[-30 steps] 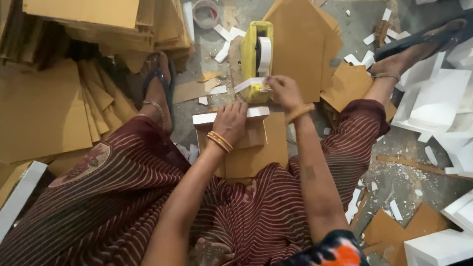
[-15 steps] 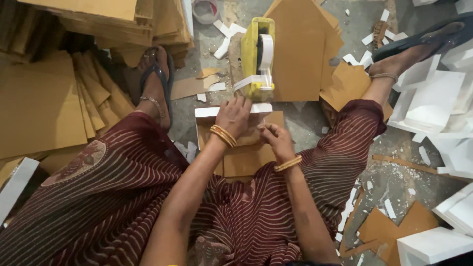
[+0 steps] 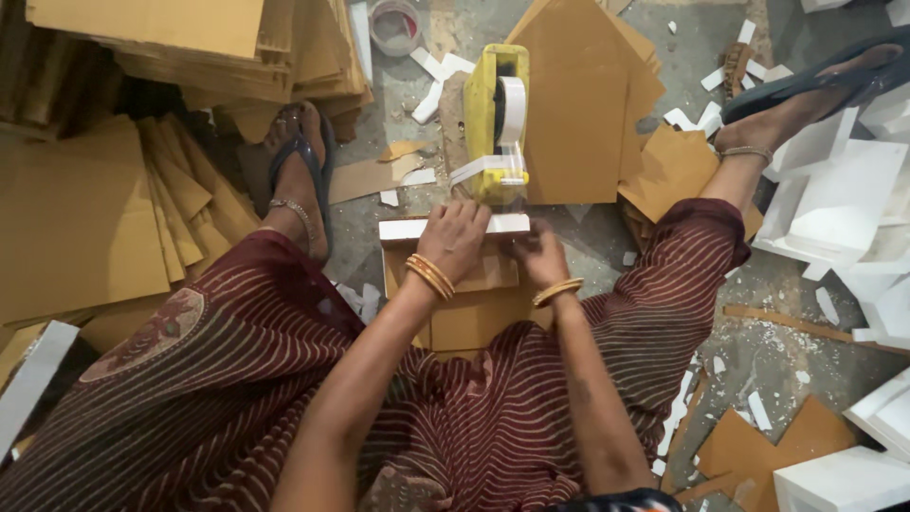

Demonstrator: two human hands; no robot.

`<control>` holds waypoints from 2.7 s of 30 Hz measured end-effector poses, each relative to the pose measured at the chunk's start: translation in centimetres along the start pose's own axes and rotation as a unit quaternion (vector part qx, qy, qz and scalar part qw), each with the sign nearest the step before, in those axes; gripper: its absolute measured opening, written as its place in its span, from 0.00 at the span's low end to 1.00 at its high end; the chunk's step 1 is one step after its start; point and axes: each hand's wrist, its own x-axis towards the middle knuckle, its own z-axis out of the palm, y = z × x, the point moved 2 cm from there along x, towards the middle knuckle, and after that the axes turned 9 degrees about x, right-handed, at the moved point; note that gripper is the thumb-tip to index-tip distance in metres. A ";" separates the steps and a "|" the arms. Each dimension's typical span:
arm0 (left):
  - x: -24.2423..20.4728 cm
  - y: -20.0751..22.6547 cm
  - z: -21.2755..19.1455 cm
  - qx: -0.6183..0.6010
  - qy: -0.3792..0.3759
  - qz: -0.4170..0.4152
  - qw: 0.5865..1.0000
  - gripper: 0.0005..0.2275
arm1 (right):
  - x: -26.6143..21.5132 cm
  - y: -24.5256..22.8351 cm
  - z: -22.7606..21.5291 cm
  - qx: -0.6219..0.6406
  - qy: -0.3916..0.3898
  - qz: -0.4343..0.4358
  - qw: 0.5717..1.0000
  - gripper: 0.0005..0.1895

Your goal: The person sits on the floor and repeatedly places white foam inserts into brown cardboard boxes, then seals them with tape using a handheld dispenser. The person handles multiple boxes one at a time, folding flaps and applying tape to close them.

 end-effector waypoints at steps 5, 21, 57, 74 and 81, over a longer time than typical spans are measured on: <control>-0.5 -0.4 -0.5 -0.006 0.010 0.004 1.000 0.14 | 0.5 -5.9 -2.3 0.195 -0.059 -0.032 0.978 0.18; -1.8 1.3 0.5 0.019 0.004 0.072 0.997 0.13 | 4.8 -0.8 -1.5 0.121 -0.214 0.148 0.958 0.17; -2.3 -4.4 0.8 -0.408 -0.110 -0.117 0.899 0.33 | -2.6 -7.7 -5.5 -0.285 -0.022 -0.100 0.953 0.15; -3.8 -2.7 3.4 -0.339 0.025 -0.142 0.930 0.20 | 5.9 -10.9 -1.8 0.058 -0.103 -0.081 0.990 0.13; -2.3 -2.4 2.9 -0.337 -0.013 -0.158 0.928 0.18 | -4.4 -6.7 -0.7 0.096 -0.072 0.069 0.990 0.09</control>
